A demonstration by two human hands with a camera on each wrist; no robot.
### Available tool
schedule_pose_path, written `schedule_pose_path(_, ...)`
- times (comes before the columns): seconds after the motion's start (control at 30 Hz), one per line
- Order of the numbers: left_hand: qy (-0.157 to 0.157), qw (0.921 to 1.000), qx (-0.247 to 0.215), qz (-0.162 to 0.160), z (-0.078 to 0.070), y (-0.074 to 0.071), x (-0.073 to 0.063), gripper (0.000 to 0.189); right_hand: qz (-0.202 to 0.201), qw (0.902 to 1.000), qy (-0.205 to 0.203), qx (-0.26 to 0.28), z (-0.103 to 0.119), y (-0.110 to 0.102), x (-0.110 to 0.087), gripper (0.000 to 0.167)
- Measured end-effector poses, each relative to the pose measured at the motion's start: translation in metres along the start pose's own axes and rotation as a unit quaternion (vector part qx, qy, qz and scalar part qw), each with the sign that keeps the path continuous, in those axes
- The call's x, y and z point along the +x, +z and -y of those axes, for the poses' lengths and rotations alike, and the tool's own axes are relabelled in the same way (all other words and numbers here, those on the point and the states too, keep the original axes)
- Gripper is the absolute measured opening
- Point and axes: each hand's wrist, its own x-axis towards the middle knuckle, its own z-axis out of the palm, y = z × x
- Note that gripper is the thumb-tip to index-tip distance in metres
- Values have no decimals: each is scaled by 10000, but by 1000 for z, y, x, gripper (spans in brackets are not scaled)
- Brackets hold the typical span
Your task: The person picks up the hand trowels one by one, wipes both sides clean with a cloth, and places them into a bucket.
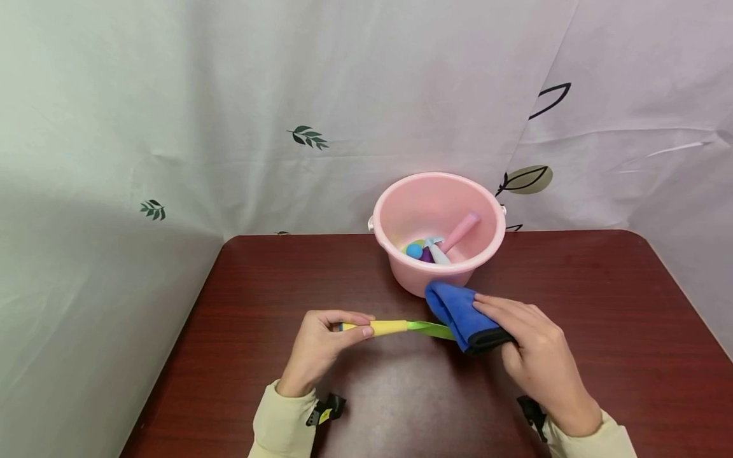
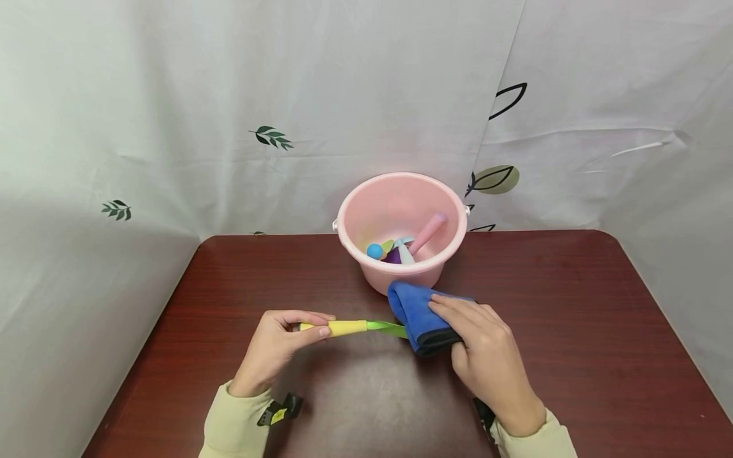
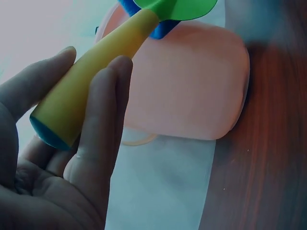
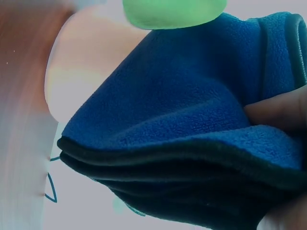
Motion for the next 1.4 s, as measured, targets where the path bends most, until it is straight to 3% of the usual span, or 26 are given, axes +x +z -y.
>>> schedule_pose_path(0.33,2,9979,636,-129,4,9,-1,21,-110,9990,-305,315,3,8,0,59)
schedule_pose_path(0.67,-48,9981,608,-117,8,19,0,28,-31,9976,-496,474,7,12,0,63)
schedule_pose_path(0.97,-132,9986,500,-137,6,25,-1,27,903,9942,-460,365,10,14,-3,68)
schedule_pose_path(1.17,-85,9989,438,-118,4,25,-1,27,1751,9842,-254,105,12,10,-4,80)
schedule_pose_path(1.4,62,9996,245,-96,3,22,0,26,2130,9768,-141,170,10,8,-3,76)
